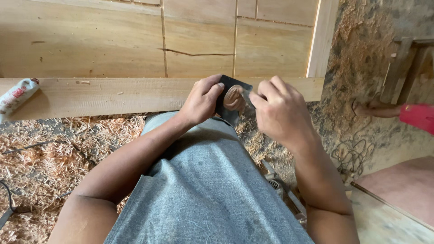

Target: The person scrapes a wooden panel with a metal scraper, then scoops wood filler from a can onto the scraper and applies it into the panel's grooves. The person also wipes the surface with a cloth and continues filling the grooves.

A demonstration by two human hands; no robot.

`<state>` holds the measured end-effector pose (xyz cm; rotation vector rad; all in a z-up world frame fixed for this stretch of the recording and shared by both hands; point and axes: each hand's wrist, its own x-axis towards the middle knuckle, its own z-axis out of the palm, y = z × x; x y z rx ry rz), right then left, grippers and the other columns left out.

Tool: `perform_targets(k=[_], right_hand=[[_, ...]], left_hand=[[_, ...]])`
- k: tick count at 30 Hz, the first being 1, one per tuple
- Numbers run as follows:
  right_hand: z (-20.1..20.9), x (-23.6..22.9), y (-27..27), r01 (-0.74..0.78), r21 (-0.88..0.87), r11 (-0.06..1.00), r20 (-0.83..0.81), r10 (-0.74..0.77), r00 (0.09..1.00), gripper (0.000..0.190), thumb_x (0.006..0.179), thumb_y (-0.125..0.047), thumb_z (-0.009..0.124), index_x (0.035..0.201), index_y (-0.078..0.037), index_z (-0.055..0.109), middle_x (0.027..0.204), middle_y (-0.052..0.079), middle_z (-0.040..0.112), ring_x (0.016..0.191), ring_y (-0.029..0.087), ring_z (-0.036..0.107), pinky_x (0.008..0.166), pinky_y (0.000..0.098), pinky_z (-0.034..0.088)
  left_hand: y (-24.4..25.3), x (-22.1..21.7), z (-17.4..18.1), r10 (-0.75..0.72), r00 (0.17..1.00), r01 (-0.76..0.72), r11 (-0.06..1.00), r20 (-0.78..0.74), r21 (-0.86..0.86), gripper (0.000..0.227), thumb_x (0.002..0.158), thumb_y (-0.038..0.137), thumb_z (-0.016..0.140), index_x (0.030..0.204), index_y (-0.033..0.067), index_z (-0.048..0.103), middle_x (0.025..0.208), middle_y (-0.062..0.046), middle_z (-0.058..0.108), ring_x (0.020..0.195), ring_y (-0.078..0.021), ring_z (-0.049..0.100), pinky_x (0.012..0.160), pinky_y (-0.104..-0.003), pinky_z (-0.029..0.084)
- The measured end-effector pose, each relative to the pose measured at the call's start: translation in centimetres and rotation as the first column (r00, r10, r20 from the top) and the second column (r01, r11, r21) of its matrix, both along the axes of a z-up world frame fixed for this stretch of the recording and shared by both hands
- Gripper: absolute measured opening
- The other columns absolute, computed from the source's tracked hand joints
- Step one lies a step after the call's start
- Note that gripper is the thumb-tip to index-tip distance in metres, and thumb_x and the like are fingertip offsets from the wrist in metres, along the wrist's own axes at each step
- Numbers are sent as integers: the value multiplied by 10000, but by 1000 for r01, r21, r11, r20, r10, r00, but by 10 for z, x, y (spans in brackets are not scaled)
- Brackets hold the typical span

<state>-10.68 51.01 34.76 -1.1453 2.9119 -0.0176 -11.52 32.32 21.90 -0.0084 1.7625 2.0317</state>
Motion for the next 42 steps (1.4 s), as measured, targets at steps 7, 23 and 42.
perform_targets(k=[7,23,42], right_hand=[[-2,-5,-4,-61,-15,998,76,62,995,200,937,36,617,895,-47,794,794,108,700,746,200,639,583,316,562],[1,-6,-5,-21,-67,998,102,28,994,218,786,9,599,906,-71,762,868,73,672,880,247,651,702,384,583],[-30,-64,-66,-251,198,948,112,232,966,294,805,-211,648,1083,-244,738,936,-32,622,1028,174,636,889,370,592]], left_hand=[[-3,-4,-2,36,993,-28,997,-113,77,252,989,171,485,1043,-41,610,848,-175,687,788,-234,641,752,-378,527],[-2,3,-34,214,932,-204,977,-291,64,317,1020,179,545,1196,-79,598,1055,-227,713,1024,-267,678,897,-427,523],[-56,27,-11,478,863,-500,853,161,147,335,976,196,477,1178,-17,638,650,-66,548,454,-138,483,391,-315,413]])
